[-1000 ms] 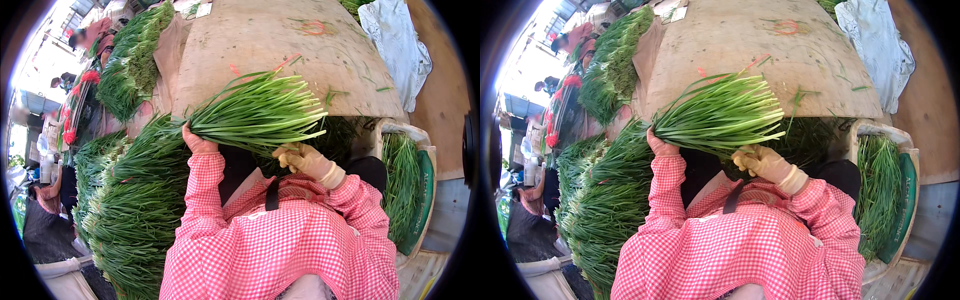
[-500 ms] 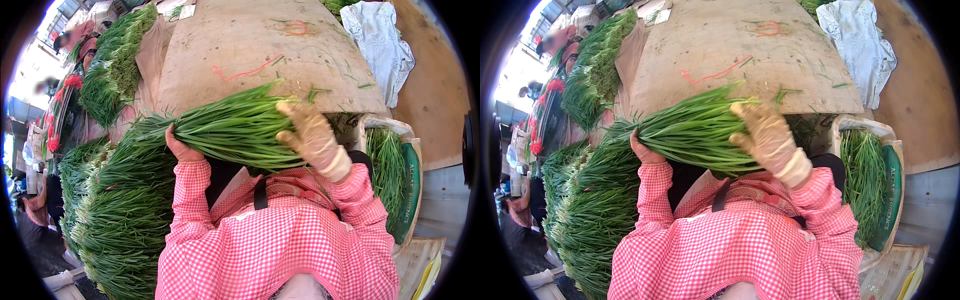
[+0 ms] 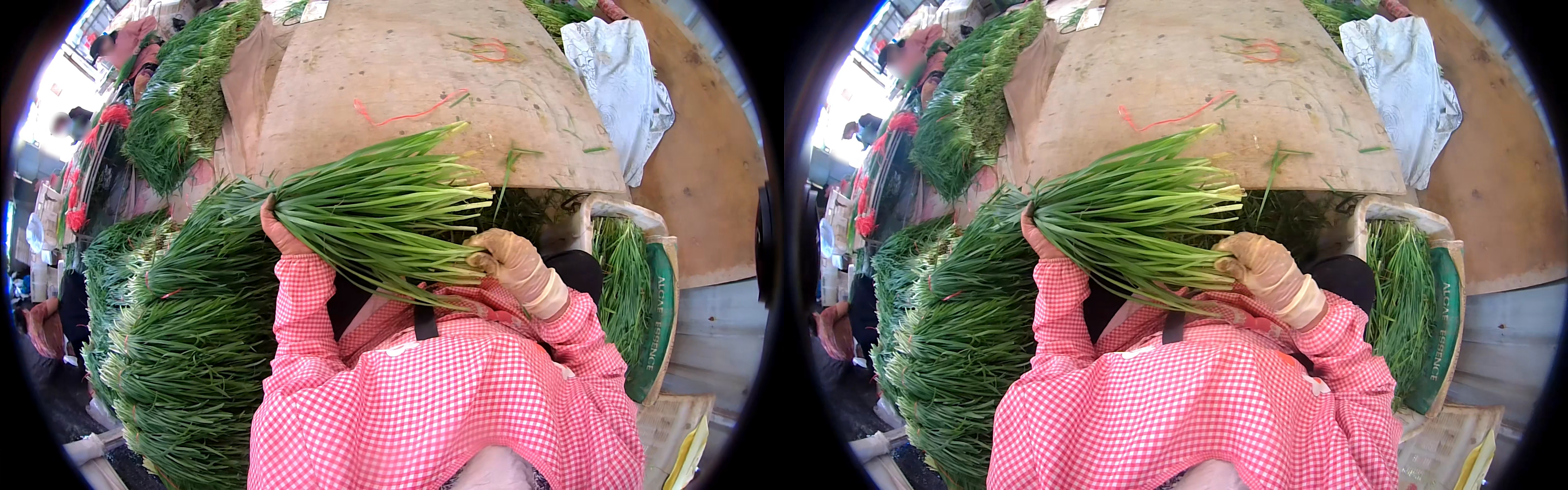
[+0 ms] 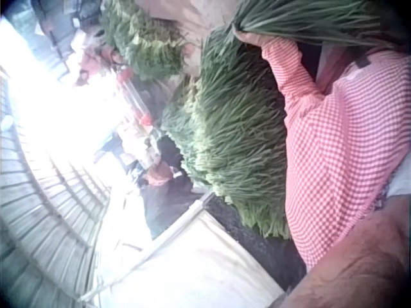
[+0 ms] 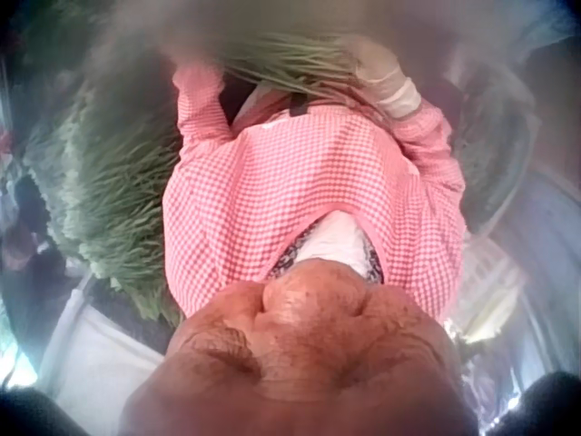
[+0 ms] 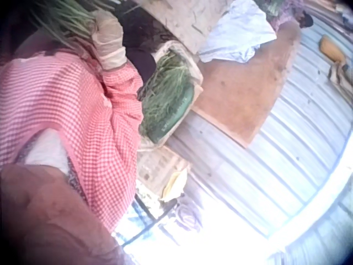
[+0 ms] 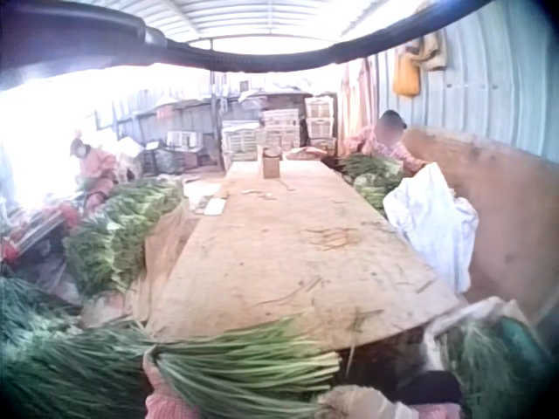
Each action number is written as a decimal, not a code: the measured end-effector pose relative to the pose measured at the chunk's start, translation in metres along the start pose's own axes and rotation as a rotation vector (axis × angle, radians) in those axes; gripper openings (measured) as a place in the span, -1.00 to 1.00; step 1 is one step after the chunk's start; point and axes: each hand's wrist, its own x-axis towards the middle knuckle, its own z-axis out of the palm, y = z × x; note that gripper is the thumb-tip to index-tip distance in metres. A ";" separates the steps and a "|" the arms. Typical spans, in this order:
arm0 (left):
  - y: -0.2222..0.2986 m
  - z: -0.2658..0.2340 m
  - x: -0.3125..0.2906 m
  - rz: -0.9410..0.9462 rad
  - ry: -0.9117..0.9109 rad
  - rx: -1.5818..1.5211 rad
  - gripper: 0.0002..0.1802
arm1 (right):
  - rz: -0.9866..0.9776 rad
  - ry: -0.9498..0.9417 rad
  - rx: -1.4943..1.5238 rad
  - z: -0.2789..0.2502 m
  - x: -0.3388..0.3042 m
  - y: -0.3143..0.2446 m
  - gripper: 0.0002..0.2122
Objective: The person bundles green chives by hand, shaking the stems to remove debris and arranging them into organized bunches.
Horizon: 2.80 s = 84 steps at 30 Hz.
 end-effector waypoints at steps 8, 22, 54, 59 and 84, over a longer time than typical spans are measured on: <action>0.008 -0.011 0.004 -0.011 -0.042 0.037 -0.58 | 0.255 0.195 0.179 -0.028 -0.020 0.062 -0.92; 0.015 -0.036 0.014 -0.083 -0.243 0.034 -0.51 | 0.292 -0.085 0.954 0.003 0.033 0.070 -0.76; -0.003 0.032 -0.009 0.035 0.064 0.242 -0.62 | 0.121 0.168 1.114 0.022 0.033 0.071 -0.77; 0.004 0.022 0.005 0.100 0.175 0.154 -0.68 | 0.370 0.205 1.550 -0.057 0.018 0.077 -0.74; -0.017 0.093 0.012 -0.084 0.035 0.184 -0.59 | -0.089 0.024 1.597 -0.043 0.108 -0.038 -0.82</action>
